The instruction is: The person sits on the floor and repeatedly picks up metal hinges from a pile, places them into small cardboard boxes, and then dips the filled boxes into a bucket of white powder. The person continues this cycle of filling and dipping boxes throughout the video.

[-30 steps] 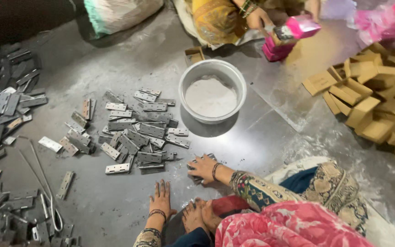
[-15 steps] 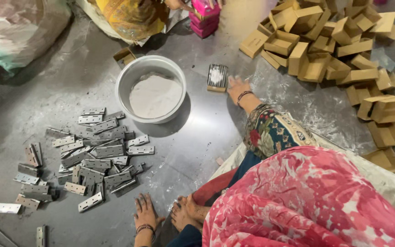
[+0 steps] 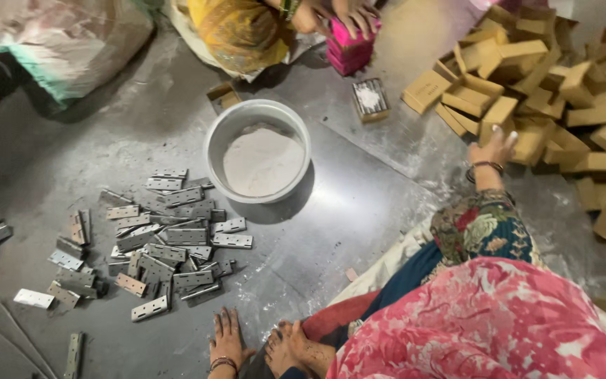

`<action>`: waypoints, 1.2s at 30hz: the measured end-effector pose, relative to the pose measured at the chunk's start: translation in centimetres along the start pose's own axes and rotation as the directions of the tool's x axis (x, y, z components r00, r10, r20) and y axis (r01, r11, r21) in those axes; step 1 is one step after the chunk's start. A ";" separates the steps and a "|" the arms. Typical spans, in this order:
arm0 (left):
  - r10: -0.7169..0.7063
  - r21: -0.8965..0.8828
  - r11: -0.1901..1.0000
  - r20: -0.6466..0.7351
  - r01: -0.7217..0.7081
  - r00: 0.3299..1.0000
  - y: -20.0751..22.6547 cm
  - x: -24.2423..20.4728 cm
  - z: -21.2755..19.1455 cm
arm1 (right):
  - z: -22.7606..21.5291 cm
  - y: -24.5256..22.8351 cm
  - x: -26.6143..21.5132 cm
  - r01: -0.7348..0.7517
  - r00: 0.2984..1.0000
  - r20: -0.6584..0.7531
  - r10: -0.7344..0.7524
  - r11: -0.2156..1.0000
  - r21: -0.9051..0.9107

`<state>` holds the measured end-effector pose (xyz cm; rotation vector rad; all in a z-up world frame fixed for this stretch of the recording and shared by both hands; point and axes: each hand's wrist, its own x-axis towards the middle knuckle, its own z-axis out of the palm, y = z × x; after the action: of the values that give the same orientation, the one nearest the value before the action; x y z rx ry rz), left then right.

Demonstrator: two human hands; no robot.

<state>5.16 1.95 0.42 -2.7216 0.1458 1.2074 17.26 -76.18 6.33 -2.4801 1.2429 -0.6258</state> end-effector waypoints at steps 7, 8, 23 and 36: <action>-0.013 0.000 1.000 0.024 0.013 1.000 0.2 0.1 -0.1 | 3.2 -0.5 0.0 0.258 0.962 0.151 -0.229 0.944 -0.207; -0.006 -0.009 1.000 0.024 0.006 1.000 0.1 0.0 -0.1 | 3.4 -0.5 0.1 0.275 0.954 0.188 -0.234 0.932 -0.236; 0.003 -0.027 1.000 0.050 -0.001 0.999 0.5 -1.1 -1.6 | 3.3 -1.4 1.1 0.321 0.912 0.330 -0.246 0.927 -0.196; 0.001 -0.050 0.999 0.056 0.002 0.998 0.3 -1.8 -2.4 | 3.2 -4.8 1.0 0.371 0.816 0.563 -0.133 0.866 -0.334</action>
<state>5.62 1.25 3.32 -2.7263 0.1101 1.3030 22.70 -74.01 5.91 -2.9189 0.8949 0.3290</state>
